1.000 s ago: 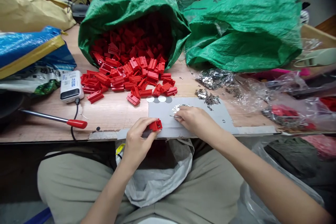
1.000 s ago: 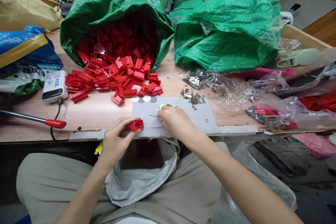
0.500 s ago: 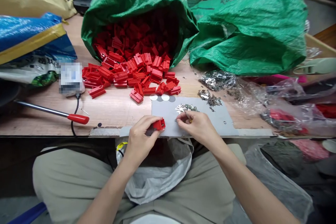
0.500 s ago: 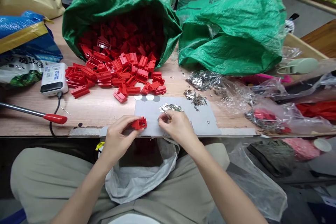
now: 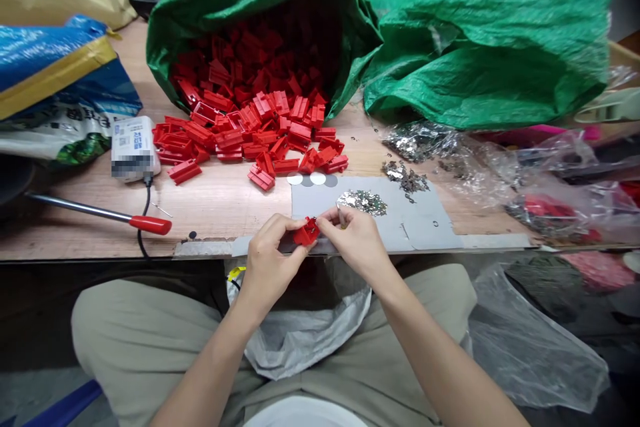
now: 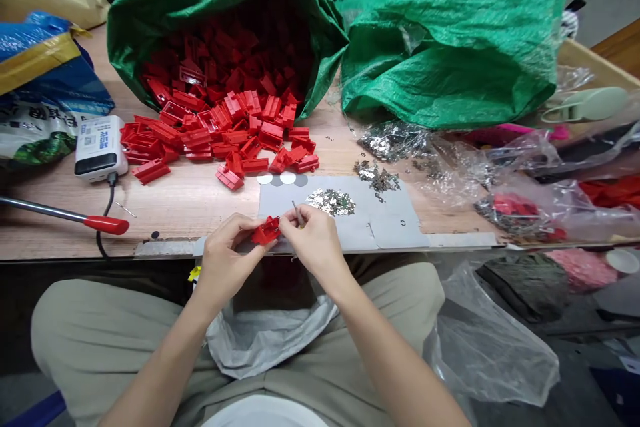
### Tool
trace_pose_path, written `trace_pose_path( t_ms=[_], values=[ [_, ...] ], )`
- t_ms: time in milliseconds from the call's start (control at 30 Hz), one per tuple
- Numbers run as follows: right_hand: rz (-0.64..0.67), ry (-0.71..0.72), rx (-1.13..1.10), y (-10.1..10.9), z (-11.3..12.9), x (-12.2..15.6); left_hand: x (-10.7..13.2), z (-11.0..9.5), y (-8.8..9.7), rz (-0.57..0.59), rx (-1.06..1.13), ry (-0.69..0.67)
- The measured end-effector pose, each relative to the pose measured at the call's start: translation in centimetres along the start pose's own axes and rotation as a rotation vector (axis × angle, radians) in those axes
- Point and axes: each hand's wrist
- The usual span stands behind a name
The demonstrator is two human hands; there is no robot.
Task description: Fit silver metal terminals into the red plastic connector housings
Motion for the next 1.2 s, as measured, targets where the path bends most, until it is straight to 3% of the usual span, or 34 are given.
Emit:
trace_pose_path(
  t_ms=[233, 400, 567, 667, 800, 933, 1200],
  values=[
    [0.046, 0.015, 0.144, 0.2, 0.5, -0.3, -0.1, -0.1, 0.1, 0.004, -0.023, -0.013],
    [0.348, 0.024, 0.174, 2.9, 1.5, -0.6, -0.1, -0.4, 0.3, 0.014, -0.022, -0.035],
    [0.541, 0.010, 0.152, 6.6, 1.4, 0.2, -0.3, -0.7, 0.4, 0.048, -0.007, -0.047],
    [0.637, 0.029, 0.139, 7.5, 0.4, 0.1, -0.4, -0.8, 0.4, 0.051, -0.024, -0.055],
    [0.601, 0.032, 0.091, 7.3, -0.7, -0.8, -0.4, -0.8, 0.6, 0.062, -0.061, -0.053],
    [0.547, 0.132, 0.083, 6.9, -1.0, -1.4, -0.5, -0.9, 0.7, 0.071, -0.106, -0.071],
    [0.610, 0.198, 0.178, 6.8, -0.4, -1.4, -0.5, -1.1, 0.7, 0.085, -0.125, -0.056]
  ],
)
Point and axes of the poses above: each hand's wrist, its own x-axis away from the middle knuckle, its own y-axis out of the back of the hand, z = x × y, and after that the axes turned 8 degrees about z, right-handed
